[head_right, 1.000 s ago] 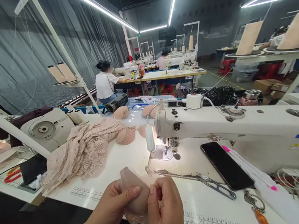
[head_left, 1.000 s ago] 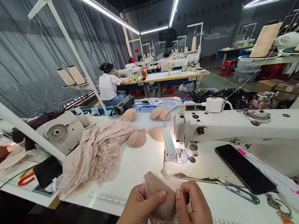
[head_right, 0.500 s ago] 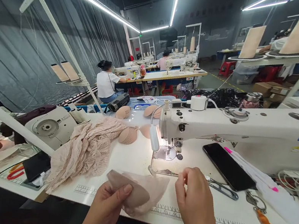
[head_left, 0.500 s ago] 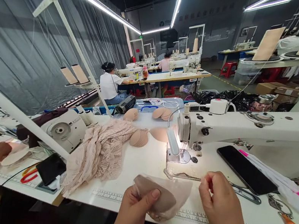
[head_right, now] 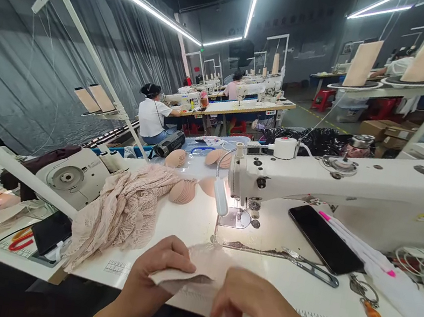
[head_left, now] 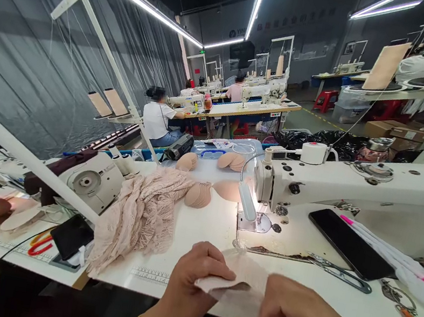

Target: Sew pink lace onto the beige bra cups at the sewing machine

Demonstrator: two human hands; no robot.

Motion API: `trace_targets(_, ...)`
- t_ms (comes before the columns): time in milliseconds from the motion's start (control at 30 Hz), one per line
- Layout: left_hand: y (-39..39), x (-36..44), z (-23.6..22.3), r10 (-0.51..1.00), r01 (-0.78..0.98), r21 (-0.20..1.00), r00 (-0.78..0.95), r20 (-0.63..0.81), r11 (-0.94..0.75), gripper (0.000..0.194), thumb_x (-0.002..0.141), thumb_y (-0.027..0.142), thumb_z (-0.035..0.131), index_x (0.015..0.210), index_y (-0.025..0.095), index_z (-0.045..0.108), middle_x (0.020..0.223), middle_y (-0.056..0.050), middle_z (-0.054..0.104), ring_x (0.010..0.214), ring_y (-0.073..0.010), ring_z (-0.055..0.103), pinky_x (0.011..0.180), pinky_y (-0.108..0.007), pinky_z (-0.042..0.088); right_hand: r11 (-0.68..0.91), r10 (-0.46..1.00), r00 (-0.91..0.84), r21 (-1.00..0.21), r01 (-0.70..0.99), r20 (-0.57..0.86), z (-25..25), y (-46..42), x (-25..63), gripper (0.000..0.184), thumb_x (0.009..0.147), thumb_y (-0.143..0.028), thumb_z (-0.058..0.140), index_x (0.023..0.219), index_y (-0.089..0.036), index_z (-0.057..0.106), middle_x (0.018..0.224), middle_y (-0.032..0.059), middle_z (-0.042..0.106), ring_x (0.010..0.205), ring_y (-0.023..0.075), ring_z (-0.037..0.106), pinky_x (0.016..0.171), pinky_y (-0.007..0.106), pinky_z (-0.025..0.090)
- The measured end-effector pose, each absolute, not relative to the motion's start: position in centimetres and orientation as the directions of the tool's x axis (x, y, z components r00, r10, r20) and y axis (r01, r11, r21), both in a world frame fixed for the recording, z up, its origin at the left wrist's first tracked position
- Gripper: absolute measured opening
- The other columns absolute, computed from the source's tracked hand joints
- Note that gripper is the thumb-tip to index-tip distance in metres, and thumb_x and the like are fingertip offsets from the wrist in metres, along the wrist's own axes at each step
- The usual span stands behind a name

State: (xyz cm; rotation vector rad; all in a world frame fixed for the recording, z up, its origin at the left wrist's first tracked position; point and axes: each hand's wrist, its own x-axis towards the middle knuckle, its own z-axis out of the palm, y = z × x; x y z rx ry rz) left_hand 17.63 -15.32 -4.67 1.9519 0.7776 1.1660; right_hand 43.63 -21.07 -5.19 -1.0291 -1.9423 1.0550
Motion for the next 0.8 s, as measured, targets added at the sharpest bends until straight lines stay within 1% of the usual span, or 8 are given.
trace_targets(33,-15.0,17.4,-4.2,0.677,0.149,0.698,0.449,0.583,-0.700,0.006,0.093,0.027,0.085,0.098,0.026,0.085,0.087,-0.005,0.072,0.079,-0.0164,0.064,0.072,-0.029,0.050,0.404,0.841,-0.499,-0.857,0.320,0.210,-4.9,-21.6,44.2,0.005,0.103,-0.039,0.072,0.100,-0.035,0.073,0.089,-0.0029,0.073,0.079,0.0170,0.072,0.073,0.026,0.060)
trace_targets(100,-14.5,17.0,-3.5,0.490,0.147,0.494,0.530,0.692,-0.857,0.014,0.097,0.025,0.081,0.110,0.028,0.083,0.089,-0.005,0.072,0.082,-0.0178,0.063,0.076,-0.033,0.048,0.483,0.836,-0.451,-0.810,0.333,0.313,-4.3,-22.1,44.8,0.005,0.106,-0.037,0.069,0.103,-0.036,0.073,0.089,-0.0027,0.074,0.078,0.0171,0.073,0.070,0.025,0.061)
trace_targets(133,-14.3,17.0,-3.2,0.432,0.143,0.430,0.559,0.708,-0.891,0.015,0.098,0.026,0.079,0.113,0.027,0.081,0.089,-0.005,0.072,0.082,-0.0178,0.062,0.078,-0.035,0.046,0.511,0.847,-0.364,-0.784,0.353,0.388,-4.1,-22.2,44.8,0.007,0.107,-0.036,0.066,0.103,-0.035,0.072,0.088,-0.0019,0.073,0.078,0.0177,0.073,0.069,0.026,0.061)
trace_targets(200,-14.2,17.1,-3.0,0.375,0.136,0.370,0.591,0.715,-0.919,0.015,0.101,0.026,0.075,0.116,0.025,0.079,0.092,-0.004,0.072,0.080,-0.0167,0.062,0.082,-0.038,0.043,0.551,0.833,-0.228,-0.729,0.407,0.503,-4.0,-22.0,44.2,0.010,0.109,-0.030,0.062,0.105,-0.034,0.070,0.089,0.0003,0.070,0.080,0.0188,0.071,0.069,0.028,0.060)
trace_targets(333,-14.4,17.3,-3.5,0.356,0.111,0.372,0.623,0.696,-0.921,0.016,0.104,0.024,0.071,0.119,0.026,0.077,0.093,-0.002,0.072,0.078,-0.0155,0.065,0.088,-0.040,0.039,0.608,0.793,-0.298,-0.657,0.446,0.531,-4.8,-21.2,42.1,0.017,0.108,-0.019,0.059,0.117,-0.032,0.065,0.101,0.0026,0.065,0.089,0.0189,0.067,0.074,0.030,0.058)
trace_targets(467,-14.6,17.2,-3.9,0.360,0.106,0.387,0.644,0.675,-0.916,0.017,0.105,0.021,0.067,0.118,0.028,0.077,0.093,-0.001,0.073,0.077,-0.0151,0.066,0.090,-0.041,0.039,0.612,0.791,-0.361,-0.639,0.466,0.494,-5.5,-20.8,41.1,0.017,0.108,-0.013,0.052,0.101,-0.028,0.056,0.099,0.0018,0.059,0.086,0.0177,0.062,0.070,0.030,0.053)
trace_targets(667,-14.8,17.4,-3.7,0.341,0.092,0.381,0.667,0.662,-0.920,0.013,0.102,0.023,0.072,0.113,0.028,0.077,0.091,-0.001,0.076,0.081,-0.0165,0.068,0.091,-0.040,0.039,0.582,0.806,-0.380,-0.726,0.366,0.454,-5.8,-21.0,42.3,0.017,0.110,-0.020,0.057,0.096,-0.028,0.051,0.097,0.0000,0.057,0.085,0.0162,0.061,0.071,0.027,0.054)
trace_targets(800,-14.7,17.2,-3.9,0.367,0.077,0.416,0.633,0.682,-0.906,0.011,0.103,0.027,0.072,0.112,0.029,0.078,0.090,-0.001,0.076,0.080,-0.0172,0.068,0.094,-0.042,0.041,0.535,0.835,-0.327,-0.793,0.292,0.443,-6.4,-21.1,43.6,0.021,0.112,-0.027,0.057,0.091,-0.028,0.052,0.091,-0.0018,0.055,0.079,0.0150,0.060,0.066,0.025,0.051)
